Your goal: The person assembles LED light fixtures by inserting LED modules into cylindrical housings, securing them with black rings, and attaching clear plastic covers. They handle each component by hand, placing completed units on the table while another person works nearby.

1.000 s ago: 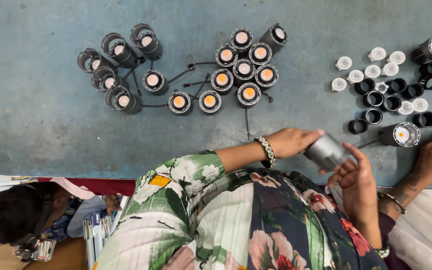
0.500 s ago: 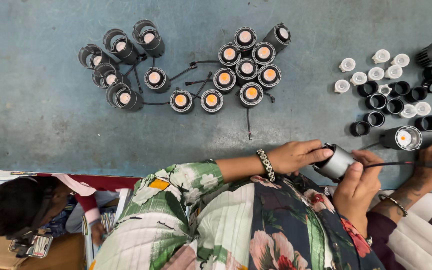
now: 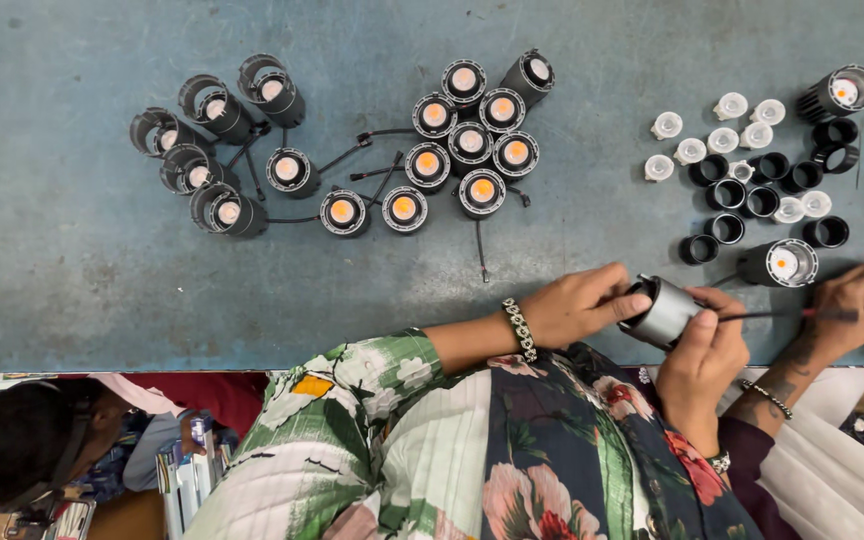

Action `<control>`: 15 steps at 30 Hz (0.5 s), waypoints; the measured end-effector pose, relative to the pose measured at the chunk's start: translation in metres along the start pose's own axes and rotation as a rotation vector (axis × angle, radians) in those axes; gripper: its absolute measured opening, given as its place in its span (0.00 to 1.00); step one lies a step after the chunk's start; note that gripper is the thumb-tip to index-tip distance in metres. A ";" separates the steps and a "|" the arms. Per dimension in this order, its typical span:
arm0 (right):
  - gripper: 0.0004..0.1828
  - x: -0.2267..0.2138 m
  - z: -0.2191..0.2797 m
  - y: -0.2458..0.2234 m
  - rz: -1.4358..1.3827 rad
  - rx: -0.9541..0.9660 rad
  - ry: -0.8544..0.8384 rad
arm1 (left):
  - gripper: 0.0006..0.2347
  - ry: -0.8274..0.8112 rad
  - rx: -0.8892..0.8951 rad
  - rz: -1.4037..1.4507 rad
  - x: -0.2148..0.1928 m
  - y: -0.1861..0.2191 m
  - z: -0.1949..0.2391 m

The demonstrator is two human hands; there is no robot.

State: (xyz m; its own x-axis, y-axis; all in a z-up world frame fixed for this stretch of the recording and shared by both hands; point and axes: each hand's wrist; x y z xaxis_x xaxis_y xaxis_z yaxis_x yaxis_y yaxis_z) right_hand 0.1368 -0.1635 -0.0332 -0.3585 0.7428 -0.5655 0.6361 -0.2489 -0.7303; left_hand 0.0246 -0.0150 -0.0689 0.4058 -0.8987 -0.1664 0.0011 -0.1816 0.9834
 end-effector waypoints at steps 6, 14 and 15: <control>0.25 0.006 0.007 0.014 0.115 -0.325 -0.014 | 0.33 -0.073 -0.329 -0.111 -0.008 0.003 -0.006; 0.25 0.027 0.015 0.019 0.070 -0.271 0.013 | 0.33 0.051 -0.255 -0.185 -0.008 0.003 -0.011; 0.25 0.026 0.016 0.018 0.124 -0.225 -0.015 | 0.31 0.108 -0.239 -0.237 -0.010 0.004 -0.010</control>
State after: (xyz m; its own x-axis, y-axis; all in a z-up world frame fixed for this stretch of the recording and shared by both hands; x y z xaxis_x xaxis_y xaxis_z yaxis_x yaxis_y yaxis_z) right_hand 0.1278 -0.1584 -0.0672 -0.2774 0.7053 -0.6524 0.8112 -0.1920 -0.5524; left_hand 0.0298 -0.0025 -0.0627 0.4629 -0.7929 -0.3964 0.3157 -0.2704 0.9095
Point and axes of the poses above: each hand's wrist, its own z-axis away from the middle knuckle, its own x-axis out of the palm, y = z × x
